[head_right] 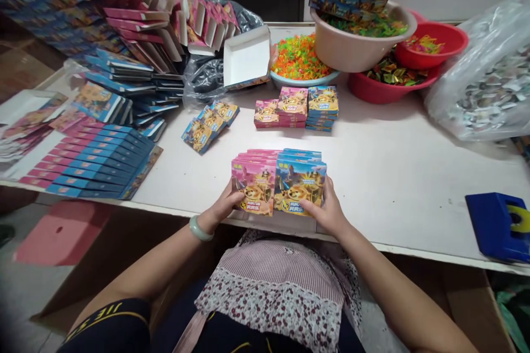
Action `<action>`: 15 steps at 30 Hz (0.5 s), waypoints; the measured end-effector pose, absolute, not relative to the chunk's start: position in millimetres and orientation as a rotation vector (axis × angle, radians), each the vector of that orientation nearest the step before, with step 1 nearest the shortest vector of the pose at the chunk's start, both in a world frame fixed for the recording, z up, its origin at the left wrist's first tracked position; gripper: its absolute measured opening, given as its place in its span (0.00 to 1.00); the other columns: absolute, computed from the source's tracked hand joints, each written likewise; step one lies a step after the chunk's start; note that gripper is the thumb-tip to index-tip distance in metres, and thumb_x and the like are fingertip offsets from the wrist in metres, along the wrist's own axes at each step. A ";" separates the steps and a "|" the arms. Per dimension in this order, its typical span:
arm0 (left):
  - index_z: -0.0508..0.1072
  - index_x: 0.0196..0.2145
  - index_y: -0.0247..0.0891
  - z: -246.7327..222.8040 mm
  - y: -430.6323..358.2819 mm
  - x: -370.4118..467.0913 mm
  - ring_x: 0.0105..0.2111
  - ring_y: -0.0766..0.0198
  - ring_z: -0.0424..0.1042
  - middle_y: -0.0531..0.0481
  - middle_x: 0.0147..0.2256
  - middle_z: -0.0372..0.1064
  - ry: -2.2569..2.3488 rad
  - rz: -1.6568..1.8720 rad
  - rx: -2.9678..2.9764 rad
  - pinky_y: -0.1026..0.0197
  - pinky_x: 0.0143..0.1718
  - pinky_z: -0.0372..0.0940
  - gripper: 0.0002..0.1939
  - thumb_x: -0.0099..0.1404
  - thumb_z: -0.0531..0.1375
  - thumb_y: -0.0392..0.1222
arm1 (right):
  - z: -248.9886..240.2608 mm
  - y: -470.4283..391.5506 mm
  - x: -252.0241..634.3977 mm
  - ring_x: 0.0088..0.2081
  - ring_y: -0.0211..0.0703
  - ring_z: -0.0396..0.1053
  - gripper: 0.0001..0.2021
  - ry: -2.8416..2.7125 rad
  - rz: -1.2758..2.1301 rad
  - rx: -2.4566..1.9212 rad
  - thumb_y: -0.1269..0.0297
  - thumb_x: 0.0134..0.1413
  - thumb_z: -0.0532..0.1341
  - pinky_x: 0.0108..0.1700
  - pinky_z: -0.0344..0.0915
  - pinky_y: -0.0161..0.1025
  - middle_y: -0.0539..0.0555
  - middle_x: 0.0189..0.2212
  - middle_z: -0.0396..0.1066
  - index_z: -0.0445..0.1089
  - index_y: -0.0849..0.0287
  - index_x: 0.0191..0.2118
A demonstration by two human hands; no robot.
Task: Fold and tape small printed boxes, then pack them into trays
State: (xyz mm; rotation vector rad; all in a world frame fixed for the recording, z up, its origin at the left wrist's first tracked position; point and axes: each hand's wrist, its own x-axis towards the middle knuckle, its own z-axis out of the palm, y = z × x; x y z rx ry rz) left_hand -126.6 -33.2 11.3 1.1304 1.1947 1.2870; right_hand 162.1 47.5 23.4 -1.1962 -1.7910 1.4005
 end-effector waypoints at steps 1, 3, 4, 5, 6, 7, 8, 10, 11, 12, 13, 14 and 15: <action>0.55 0.65 0.37 5.4 -37.0 -129.3 0.65 0.39 0.51 0.38 0.63 0.56 1.196 1.246 1.209 0.40 0.67 0.45 0.45 0.55 0.65 0.57 | 11.5 40.4 165.3 0.56 0.63 0.66 0.38 -1.754 1.406 -1.212 0.42 0.45 0.67 0.56 0.65 0.61 0.66 0.53 0.68 0.59 0.59 0.57; 0.49 0.67 0.39 1.1 -39.2 -133.8 0.66 0.39 0.48 0.38 0.66 0.51 1.180 1.151 1.341 0.40 0.68 0.42 0.50 0.54 0.67 0.56 | -7.1 30.4 170.5 0.52 0.63 0.70 0.36 -1.678 1.444 -1.231 0.42 0.40 0.69 0.53 0.68 0.61 0.65 0.48 0.72 0.64 0.59 0.51; 0.45 0.68 0.40 1.4 -38.8 -134.7 0.67 0.40 0.46 0.38 0.67 0.46 1.169 1.118 1.382 0.41 0.68 0.42 0.53 0.54 0.67 0.56 | -13.9 26.6 172.8 0.49 0.63 0.72 0.34 -1.648 1.464 -1.237 0.42 0.39 0.69 0.51 0.69 0.60 0.64 0.46 0.73 0.65 0.58 0.48; 0.42 0.69 0.42 2.3 -37.8 -134.4 0.68 0.40 0.45 0.39 0.69 0.42 1.160 1.102 1.408 0.41 0.68 0.41 0.54 0.55 0.67 0.56 | -19.3 23.4 175.0 0.46 0.62 0.74 0.32 -1.619 1.481 -1.245 0.42 0.38 0.70 0.49 0.71 0.60 0.63 0.44 0.75 0.66 0.57 0.46; 0.40 0.69 0.42 3.2 -36.7 -133.0 0.68 0.40 0.42 0.39 0.70 0.37 1.155 1.106 1.429 0.42 0.69 0.40 0.55 0.55 0.67 0.57 | -23.6 20.7 177.2 0.44 0.61 0.75 0.31 -1.591 1.488 -1.258 0.42 0.37 0.70 0.48 0.72 0.59 0.62 0.42 0.76 0.67 0.57 0.44; 0.38 0.70 0.43 3.7 -35.6 -130.8 0.69 0.40 0.40 0.40 0.70 0.34 1.151 1.121 1.453 0.42 0.69 0.39 0.55 0.56 0.66 0.58 | -26.9 18.4 179.6 0.42 0.61 0.75 0.29 -1.566 1.481 -1.276 0.41 0.36 0.70 0.47 0.73 0.58 0.62 0.41 0.77 0.68 0.56 0.42; 0.37 0.70 0.43 3.3 -34.5 -128.2 0.69 0.40 0.38 0.40 0.70 0.32 1.149 1.139 1.488 0.42 0.69 0.38 0.55 0.57 0.65 0.59 | -29.6 16.7 182.1 0.41 0.61 0.76 0.29 -1.544 1.462 -1.297 0.41 0.36 0.70 0.46 0.73 0.58 0.62 0.40 0.77 0.69 0.56 0.40; 0.37 0.70 0.43 0.1 -33.0 -124.2 0.69 0.39 0.36 0.40 0.70 0.32 1.149 1.147 1.602 0.40 0.69 0.35 0.54 0.57 0.64 0.59 | -33.8 14.3 187.6 0.40 0.62 0.76 0.28 -1.534 1.424 -1.334 0.41 0.35 0.69 0.45 0.74 0.59 0.62 0.38 0.78 0.70 0.56 0.38; 0.37 0.70 0.42 -2.3 -32.5 -123.4 0.69 0.39 0.36 0.39 0.70 0.33 1.149 1.131 1.667 0.39 0.69 0.35 0.54 0.57 0.64 0.59 | -35.6 13.7 190.4 0.40 0.62 0.76 0.27 -1.547 1.410 -1.348 0.41 0.35 0.70 0.45 0.74 0.59 0.62 0.38 0.78 0.70 0.57 0.38; 0.38 0.70 0.42 -4.6 -32.3 -123.7 0.69 0.39 0.37 0.38 0.70 0.35 1.148 1.103 1.728 0.38 0.69 0.35 0.54 0.57 0.65 0.58 | -37.1 13.2 193.1 0.40 0.62 0.76 0.27 -1.575 1.401 -1.352 0.42 0.36 0.70 0.45 0.74 0.60 0.62 0.38 0.78 0.71 0.57 0.39; 0.39 0.69 0.42 -6.5 -32.4 -124.8 0.69 0.38 0.38 0.37 0.69 0.37 1.147 1.068 1.780 0.37 0.68 0.37 0.54 0.56 0.66 0.57 | -38.3 12.9 195.5 0.41 0.62 0.76 0.27 -1.616 1.400 -1.339 0.44 0.36 0.70 0.46 0.73 0.60 0.62 0.39 0.78 0.71 0.57 0.40; 0.42 0.69 0.41 -7.5 -32.6 -126.4 0.68 0.38 0.40 0.37 0.68 0.39 1.147 1.036 1.820 0.37 0.68 0.39 0.54 0.55 0.67 0.55 | -39.1 12.9 197.3 0.42 0.61 0.76 0.28 -1.658 1.395 -1.314 0.44 0.37 0.71 0.48 0.73 0.60 0.61 0.40 0.77 0.71 0.57 0.42; 0.45 0.68 0.42 -7.4 -33.0 -128.1 0.68 0.38 0.43 0.36 0.68 0.42 1.145 1.007 1.847 0.37 0.68 0.41 0.54 0.53 0.69 0.54 | -39.1 13.1 198.5 0.45 0.61 0.75 0.29 -1.704 1.386 -1.280 0.45 0.37 0.71 0.50 0.71 0.60 0.61 0.43 0.76 0.70 0.57 0.44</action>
